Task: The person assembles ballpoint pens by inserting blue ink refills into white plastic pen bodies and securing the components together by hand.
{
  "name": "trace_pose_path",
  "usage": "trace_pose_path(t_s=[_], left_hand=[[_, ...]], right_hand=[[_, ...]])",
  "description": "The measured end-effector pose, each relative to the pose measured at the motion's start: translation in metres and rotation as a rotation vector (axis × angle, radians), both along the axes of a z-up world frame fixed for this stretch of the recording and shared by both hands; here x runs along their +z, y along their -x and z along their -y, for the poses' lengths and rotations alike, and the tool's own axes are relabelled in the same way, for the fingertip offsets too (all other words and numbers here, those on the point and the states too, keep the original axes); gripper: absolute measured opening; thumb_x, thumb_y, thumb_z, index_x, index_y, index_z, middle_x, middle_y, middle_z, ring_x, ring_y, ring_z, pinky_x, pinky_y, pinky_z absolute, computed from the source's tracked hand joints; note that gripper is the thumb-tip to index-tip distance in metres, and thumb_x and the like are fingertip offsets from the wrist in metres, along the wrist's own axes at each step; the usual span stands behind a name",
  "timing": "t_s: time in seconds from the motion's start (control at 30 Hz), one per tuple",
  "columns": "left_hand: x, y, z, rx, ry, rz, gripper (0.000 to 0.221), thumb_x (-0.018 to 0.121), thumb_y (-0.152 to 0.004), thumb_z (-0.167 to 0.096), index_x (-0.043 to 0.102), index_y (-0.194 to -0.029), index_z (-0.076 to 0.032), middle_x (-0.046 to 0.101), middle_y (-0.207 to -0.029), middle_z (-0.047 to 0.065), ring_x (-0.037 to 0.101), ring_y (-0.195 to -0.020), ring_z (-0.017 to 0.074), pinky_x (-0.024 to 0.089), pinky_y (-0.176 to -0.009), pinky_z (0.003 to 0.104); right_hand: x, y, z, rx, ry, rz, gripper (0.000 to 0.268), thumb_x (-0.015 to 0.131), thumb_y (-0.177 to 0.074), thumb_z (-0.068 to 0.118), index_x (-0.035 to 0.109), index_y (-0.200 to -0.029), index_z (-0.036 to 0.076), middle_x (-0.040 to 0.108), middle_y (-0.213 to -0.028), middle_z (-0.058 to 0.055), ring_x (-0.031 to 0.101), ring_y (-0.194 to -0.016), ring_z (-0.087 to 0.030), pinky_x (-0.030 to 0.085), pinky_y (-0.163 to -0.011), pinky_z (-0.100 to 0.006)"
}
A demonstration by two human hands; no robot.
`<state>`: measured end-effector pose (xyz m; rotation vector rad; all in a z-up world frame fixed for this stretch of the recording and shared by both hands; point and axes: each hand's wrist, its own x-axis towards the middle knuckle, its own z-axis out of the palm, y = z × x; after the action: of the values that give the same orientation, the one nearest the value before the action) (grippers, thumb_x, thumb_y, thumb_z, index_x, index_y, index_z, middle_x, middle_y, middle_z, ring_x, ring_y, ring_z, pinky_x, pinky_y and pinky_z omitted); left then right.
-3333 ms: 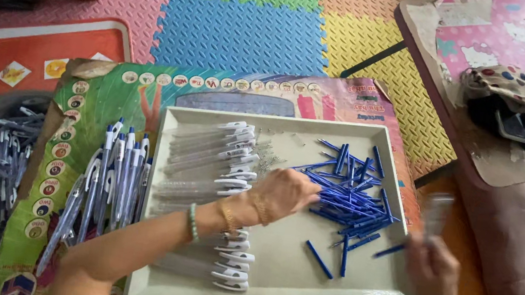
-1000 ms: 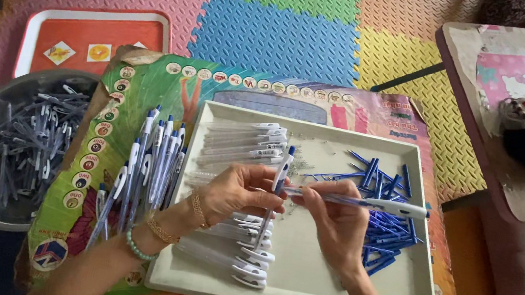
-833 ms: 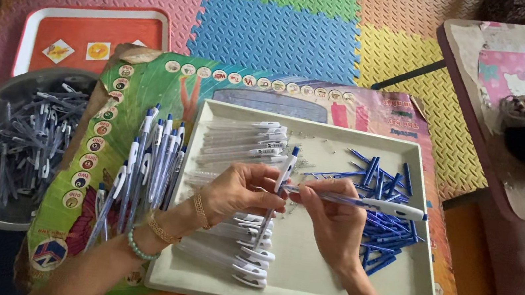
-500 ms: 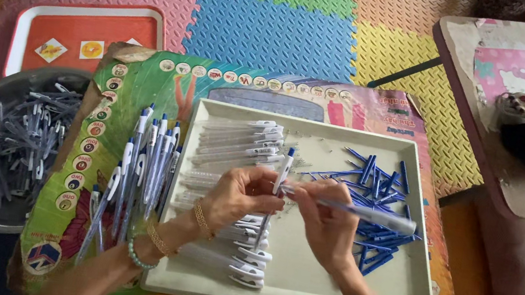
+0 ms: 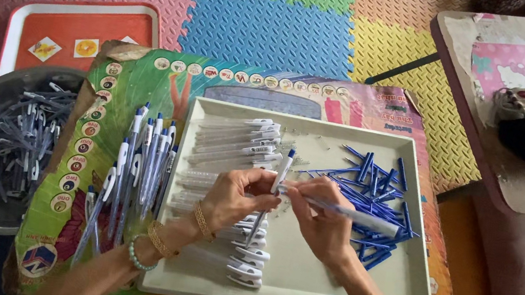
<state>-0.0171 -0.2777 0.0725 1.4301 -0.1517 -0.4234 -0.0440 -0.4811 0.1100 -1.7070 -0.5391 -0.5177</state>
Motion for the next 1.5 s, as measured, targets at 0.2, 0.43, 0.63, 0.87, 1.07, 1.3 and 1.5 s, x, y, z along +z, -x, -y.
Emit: trace_pose_path(t_s=[0.2, 0.43, 0.63, 0.87, 1.07, 1.3, 1.5], left_hand=[[0.005, -0.002, 0.007, 0.014, -0.084, 0.062, 0.040, 0.095, -0.088, -0.014, 0.083, -0.124, -0.003, 0.086, -0.092, 0.012, 0.081, -0.081, 0.0150, 0.072, -0.075, 0.033], [0.017, -0.003, -0.003, -0.120, -0.031, -0.008, 0.040, 0.088, -0.093, -0.013, 0.080, -0.130, 0.000, 0.086, -0.096, 0.015, 0.080, -0.082, 0.0165, 0.073, -0.076, 0.032], [0.019, -0.002, -0.002, -0.338, 0.053, -0.047, 0.039, 0.082, -0.098, -0.015, 0.079, -0.134, -0.004, 0.084, -0.104, 0.012, 0.079, -0.088, 0.0169, 0.072, -0.079, 0.031], [0.034, 0.001, -0.011, -0.414, -0.088, 0.039, 0.044, 0.083, -0.096, -0.007, 0.077, -0.139, -0.002, 0.086, -0.103, 0.018, 0.081, -0.084, 0.0199, 0.073, -0.074, 0.033], [0.019, -0.018, -0.026, -0.392, -0.524, 0.339, 0.035, 0.079, -0.092, -0.010, 0.079, -0.128, -0.010, 0.088, -0.098, 0.015, 0.084, -0.087, 0.0300, 0.070, -0.076, 0.042], [0.031, -0.023, 0.012, -0.362, -1.359, 0.935, 0.012, 0.074, -0.108, -0.021, 0.074, -0.097, -0.016, 0.068, -0.078, 0.000, 0.068, -0.071, 0.0206, 0.062, -0.052, 0.042], [0.047, -0.020, 0.040, -0.094, -1.474, 1.585, 0.021, 0.081, -0.091, -0.007, 0.077, -0.077, -0.022, 0.069, -0.073, -0.001, 0.057, -0.067, 0.0180, 0.045, -0.069, 0.037]], right_hand=[[-0.070, 0.000, 0.028, 0.048, 0.446, 0.443, 0.007, 0.075, -0.100, 0.006, 0.081, -0.104, 0.007, 0.078, -0.113, -0.022, 0.081, -0.108, -0.048, 0.067, -0.086, -0.048], [0.011, 0.003, 0.022, -0.095, 0.193, 0.107, 0.007, 0.077, -0.099, 0.004, 0.075, -0.092, 0.007, 0.079, -0.092, -0.013, 0.086, -0.095, -0.038, 0.068, -0.079, -0.042], [0.012, -0.009, 0.040, 0.029, -0.132, -0.597, 0.039, 0.052, -0.117, 0.020, 0.068, -0.142, -0.007, 0.069, -0.078, -0.011, 0.066, -0.075, -0.020, 0.055, -0.071, -0.037], [-0.004, -0.024, 0.062, -0.124, -0.347, -0.579, 0.037, 0.058, -0.117, 0.033, 0.066, -0.089, 0.011, 0.050, -0.053, -0.001, 0.044, -0.044, -0.011, 0.032, -0.046, -0.025], [0.003, -0.004, 0.148, -0.352, -0.331, -0.533, 0.040, 0.046, -0.126, 0.039, 0.054, -0.093, 0.019, 0.045, -0.052, 0.000, 0.042, -0.037, -0.013, 0.032, -0.041, -0.026], [-0.016, 0.065, 0.181, -0.500, -0.042, -0.785, 0.041, 0.054, -0.121, 0.027, 0.053, -0.084, 0.010, 0.048, -0.064, -0.003, 0.040, -0.054, -0.014, 0.031, -0.050, -0.031], [-0.050, 0.073, 0.204, -0.484, -0.195, -0.697, 0.030, 0.053, -0.122, 0.027, 0.057, -0.102, 0.006, 0.043, -0.061, -0.006, 0.034, -0.053, -0.013, 0.029, -0.053, -0.029]])
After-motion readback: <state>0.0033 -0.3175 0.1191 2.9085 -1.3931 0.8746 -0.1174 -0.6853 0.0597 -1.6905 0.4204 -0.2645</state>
